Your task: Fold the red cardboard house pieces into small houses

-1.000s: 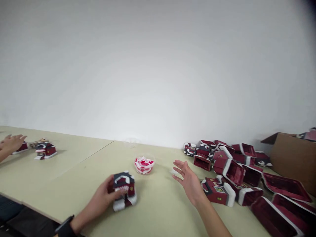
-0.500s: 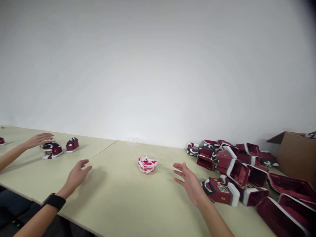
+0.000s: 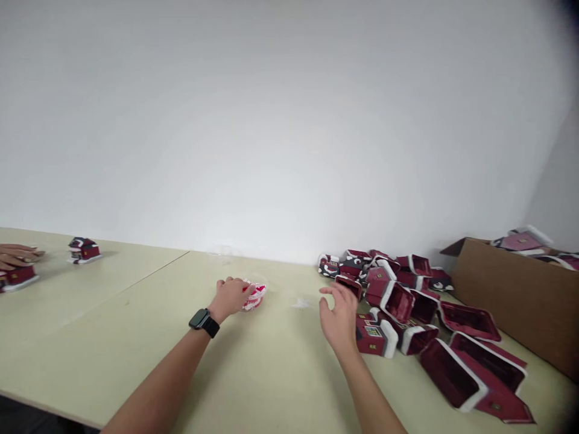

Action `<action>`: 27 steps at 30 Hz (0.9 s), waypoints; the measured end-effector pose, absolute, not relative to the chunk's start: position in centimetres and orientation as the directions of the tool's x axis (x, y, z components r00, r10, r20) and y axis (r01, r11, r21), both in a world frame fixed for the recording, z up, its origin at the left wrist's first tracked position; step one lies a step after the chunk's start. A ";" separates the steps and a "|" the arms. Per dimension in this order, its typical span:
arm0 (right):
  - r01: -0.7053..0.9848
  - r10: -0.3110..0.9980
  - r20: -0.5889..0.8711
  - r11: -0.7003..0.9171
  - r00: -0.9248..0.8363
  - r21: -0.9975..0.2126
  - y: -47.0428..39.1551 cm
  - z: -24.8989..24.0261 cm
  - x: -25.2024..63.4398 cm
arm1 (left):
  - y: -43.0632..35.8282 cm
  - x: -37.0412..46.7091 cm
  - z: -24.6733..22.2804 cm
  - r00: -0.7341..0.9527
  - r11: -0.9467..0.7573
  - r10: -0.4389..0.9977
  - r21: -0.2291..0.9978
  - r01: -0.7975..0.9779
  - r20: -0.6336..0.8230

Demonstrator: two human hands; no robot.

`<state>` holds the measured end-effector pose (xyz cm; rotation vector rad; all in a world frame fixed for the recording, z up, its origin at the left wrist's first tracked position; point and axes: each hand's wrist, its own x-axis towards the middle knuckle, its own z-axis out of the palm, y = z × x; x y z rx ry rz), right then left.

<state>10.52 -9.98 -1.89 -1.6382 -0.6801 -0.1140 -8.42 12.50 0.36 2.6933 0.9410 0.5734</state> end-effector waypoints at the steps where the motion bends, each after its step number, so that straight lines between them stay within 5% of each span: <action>1: 0.584 0.262 0.541 -0.123 0.799 -0.802 -10.6 -1.6 11.2 | 12.6 -8.3 0.0 0.707 -0.759 0.645 0.350 0.549 0.290; 4: 0.582 0.111 0.615 -0.488 0.781 -0.650 -12.4 -1.3 13.1 | 13.0 -8.4 -0.8 0.679 -0.736 0.669 0.394 0.551 0.301; 8: 0.466 0.225 0.439 -0.665 0.870 -0.584 -13.5 -1.9 14.2 | 13.1 -8.4 -1.3 0.639 -0.702 0.701 0.463 0.542 0.316; 21: 0.662 0.478 0.474 -0.394 0.740 -0.637 -11.8 -1.8 11.5 | 13.5 -8.5 -1.7 0.658 -0.700 0.688 0.517 0.492 0.306; 27: 0.575 0.735 0.276 -0.185 0.620 -0.797 -10.3 -3.2 9.6 | 13.3 -8.9 -1.3 0.675 -0.696 0.682 0.533 0.481 0.282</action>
